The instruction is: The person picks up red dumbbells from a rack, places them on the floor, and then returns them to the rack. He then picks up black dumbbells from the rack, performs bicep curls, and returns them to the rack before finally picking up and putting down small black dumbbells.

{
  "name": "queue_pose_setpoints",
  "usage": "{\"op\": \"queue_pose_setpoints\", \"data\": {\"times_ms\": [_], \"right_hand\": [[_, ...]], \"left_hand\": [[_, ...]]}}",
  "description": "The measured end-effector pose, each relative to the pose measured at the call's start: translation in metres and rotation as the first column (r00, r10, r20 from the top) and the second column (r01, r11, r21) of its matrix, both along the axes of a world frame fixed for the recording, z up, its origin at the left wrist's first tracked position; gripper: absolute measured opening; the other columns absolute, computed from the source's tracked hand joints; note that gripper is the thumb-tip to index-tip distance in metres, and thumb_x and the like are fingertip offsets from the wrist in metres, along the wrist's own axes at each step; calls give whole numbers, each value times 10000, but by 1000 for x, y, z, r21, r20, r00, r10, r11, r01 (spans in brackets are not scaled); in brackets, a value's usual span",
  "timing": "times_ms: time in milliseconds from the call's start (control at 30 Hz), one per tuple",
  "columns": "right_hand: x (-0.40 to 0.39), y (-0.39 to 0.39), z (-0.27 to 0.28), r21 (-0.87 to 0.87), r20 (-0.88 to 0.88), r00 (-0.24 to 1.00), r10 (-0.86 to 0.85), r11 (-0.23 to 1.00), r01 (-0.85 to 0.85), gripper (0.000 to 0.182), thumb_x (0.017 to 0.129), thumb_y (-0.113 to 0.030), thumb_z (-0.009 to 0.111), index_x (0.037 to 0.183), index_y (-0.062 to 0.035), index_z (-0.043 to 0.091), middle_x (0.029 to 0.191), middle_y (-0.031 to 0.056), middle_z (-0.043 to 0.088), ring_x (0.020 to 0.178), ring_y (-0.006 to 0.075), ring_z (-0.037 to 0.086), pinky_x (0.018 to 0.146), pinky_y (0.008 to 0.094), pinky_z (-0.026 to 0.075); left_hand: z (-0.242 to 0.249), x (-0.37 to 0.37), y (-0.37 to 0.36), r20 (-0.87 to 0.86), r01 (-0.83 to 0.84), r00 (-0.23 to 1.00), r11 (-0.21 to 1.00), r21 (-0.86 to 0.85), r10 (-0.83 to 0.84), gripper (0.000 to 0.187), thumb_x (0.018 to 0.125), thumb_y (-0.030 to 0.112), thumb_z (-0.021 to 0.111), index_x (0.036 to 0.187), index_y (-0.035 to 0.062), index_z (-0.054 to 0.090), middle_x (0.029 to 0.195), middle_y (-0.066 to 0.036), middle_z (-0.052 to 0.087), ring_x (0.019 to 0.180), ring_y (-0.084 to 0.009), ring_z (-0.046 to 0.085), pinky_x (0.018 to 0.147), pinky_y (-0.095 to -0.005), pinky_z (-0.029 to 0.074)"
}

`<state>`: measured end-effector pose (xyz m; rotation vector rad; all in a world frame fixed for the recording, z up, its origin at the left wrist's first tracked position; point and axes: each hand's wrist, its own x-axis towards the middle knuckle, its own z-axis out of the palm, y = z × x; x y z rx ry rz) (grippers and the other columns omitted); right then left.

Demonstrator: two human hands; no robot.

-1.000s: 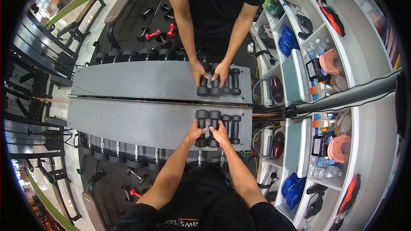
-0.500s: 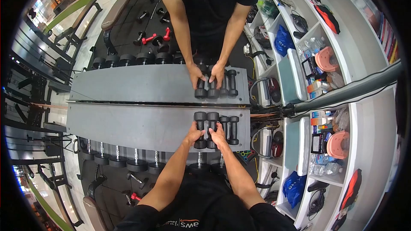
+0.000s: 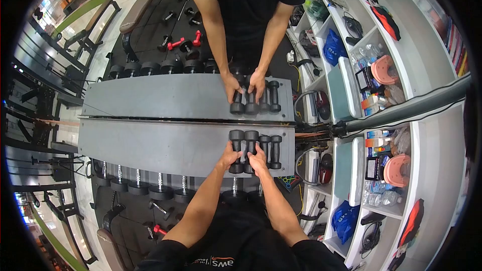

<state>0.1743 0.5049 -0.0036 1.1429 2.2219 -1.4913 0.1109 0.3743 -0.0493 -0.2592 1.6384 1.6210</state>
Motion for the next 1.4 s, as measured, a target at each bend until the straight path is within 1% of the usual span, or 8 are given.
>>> {"op": "queue_pose_setpoints", "data": {"times_ms": [100,200,467,667,933,1067,1167,1400], "right_hand": [[9,10,-11,19,-122,992,44,999,-42,568,909,-33,585,1451,-20,417,1473,203,448,1361,282,446,1117,322,347],[12,21,19,-220,-190,982,-15,975,-27,511,913,36,534,1417,3,456,1443,199,484,1344,276,471,1101,326,377],[47,17,30,-77,-144,961,236,966,-249,538,893,-14,569,1419,-91,488,1363,250,542,1217,309,587,1024,351,468],[67,-6,42,148,-215,906,365,929,-339,612,827,-33,641,1416,-80,481,1463,175,465,1349,310,458,1112,366,377],[97,-38,78,213,-375,885,275,955,-206,780,758,7,653,1483,-107,387,1532,160,374,1418,315,357,1157,363,299],[118,-42,91,219,-383,890,247,960,-172,786,755,6,648,1486,-108,384,1533,165,372,1420,310,357,1152,374,306],[132,-46,84,163,-396,898,192,977,-137,787,750,3,641,1486,-98,382,1521,186,384,1415,313,365,1157,355,294],[160,-69,67,66,-390,913,121,992,-104,795,787,79,621,1508,-92,335,1527,182,372,1413,300,364,1157,394,310]], "left_hand": [[-14,1,1,-53,17,998,997,-81,-22,713,813,-33,675,1412,-18,289,1284,-212,519,1174,-295,519,991,-403,429],[-6,2,1,-31,15,999,999,-38,-16,676,811,-30,671,1386,-15,315,1286,-198,505,1188,-288,500,1009,-398,410],[-13,1,-2,-50,31,998,999,-29,-32,656,825,-18,682,1379,21,333,1255,-193,531,1152,-297,532,991,-407,428],[-31,5,2,-102,9,995,999,-51,-14,871,828,13,699,1511,-7,160,1451,-264,408,1331,-341,433,1090,-393,371],[16,23,0,-212,-20,977,976,-218,-28,842,743,183,827,1435,-17,390,1339,-274,520,1217,-392,543,1006,-438,458],[11,37,-5,-473,-134,873,876,-463,-116,759,733,166,800,1400,18,469,1204,-217,577,1158,-376,555,997,-425,469],[-14,25,-26,-346,11,932,965,-263,-105,669,744,171,777,1340,6,521,1185,-214,583,1139,-371,564,1004,-433,464],[38,50,-40,-265,257,871,843,-473,-414,1067,621,283,883,1474,71,278,1393,-215,473,1295,-409,452,1046,-555,393]]}}
